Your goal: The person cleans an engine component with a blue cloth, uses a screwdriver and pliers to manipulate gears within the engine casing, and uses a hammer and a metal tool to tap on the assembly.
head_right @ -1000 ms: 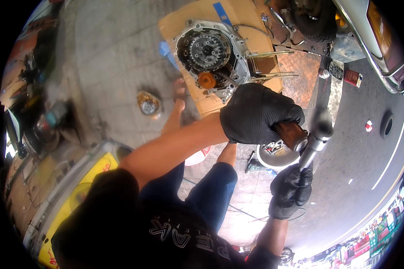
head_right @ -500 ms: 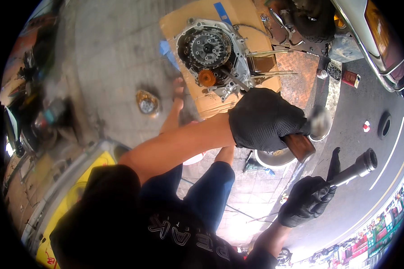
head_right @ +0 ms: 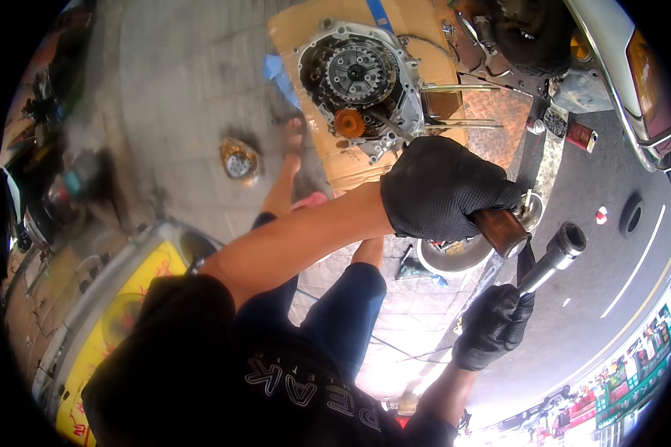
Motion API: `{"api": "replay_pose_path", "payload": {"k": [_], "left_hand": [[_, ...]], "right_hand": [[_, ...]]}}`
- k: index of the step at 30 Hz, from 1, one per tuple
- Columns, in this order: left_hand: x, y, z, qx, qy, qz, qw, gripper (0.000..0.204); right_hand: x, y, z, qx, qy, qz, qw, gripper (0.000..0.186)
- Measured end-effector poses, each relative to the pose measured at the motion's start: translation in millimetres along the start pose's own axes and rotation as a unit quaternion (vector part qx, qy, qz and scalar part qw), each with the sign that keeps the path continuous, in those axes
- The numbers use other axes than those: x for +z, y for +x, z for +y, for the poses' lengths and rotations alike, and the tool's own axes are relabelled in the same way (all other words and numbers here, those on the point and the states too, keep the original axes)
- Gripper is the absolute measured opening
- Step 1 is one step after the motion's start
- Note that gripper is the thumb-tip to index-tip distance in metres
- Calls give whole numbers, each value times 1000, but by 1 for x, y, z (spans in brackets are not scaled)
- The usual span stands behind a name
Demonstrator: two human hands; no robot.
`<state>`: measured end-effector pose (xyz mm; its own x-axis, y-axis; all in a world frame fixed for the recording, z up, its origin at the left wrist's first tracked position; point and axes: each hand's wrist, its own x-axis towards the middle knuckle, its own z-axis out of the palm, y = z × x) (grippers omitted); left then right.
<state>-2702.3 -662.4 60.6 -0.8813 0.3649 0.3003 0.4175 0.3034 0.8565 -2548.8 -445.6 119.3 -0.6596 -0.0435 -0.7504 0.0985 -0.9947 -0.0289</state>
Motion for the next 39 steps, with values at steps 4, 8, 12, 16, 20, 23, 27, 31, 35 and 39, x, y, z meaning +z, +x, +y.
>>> {"api": "replay_pose_path", "payload": {"k": [4, 8, 12, 16, 20, 23, 27, 31, 35, 39], "left_hand": [[-6, 11, -1, -43, -20, 12, 999, 25], [-6, 20, -1, -91, -45, 22, 995, 19], [-6, 19, -12, -100, -32, 61, 993, 16], [-17, 11, -18, -86, -6, 75, 993, 31], [-18, 8, -3, -62, -37, 89, 993, 29], [-17, 13, 5, -25, -36, 91, 995, 28], [-16, 18, 2, -38, -28, 80, 996, 25], [-13, 17, -2, -43, -54, 96, 993, 21], [-15, 19, -2, -55, -39, 60, 996, 18], [-17, 21, -4, -63, -38, 49, 996, 18]], "right_hand": [[12, 3, -6, -113, -122, 56, 984, 16], [30, 18, 7, -224, -281, 39, 933, 31], [37, 29, 1, -315, -560, -33, 766, 34], [46, 30, -2, -247, -463, -60, 849, 23], [52, 32, 12, -330, -651, -63, 680, 37], [53, 29, 13, -348, -654, -55, 669, 37], [50, 18, -2, -288, -584, -90, 754, 30], [44, 18, -14, -275, -585, -83, 759, 29], [43, 22, -19, -193, -463, -107, 858, 30], [40, 25, -24, -146, -365, -113, 913, 29]]}}
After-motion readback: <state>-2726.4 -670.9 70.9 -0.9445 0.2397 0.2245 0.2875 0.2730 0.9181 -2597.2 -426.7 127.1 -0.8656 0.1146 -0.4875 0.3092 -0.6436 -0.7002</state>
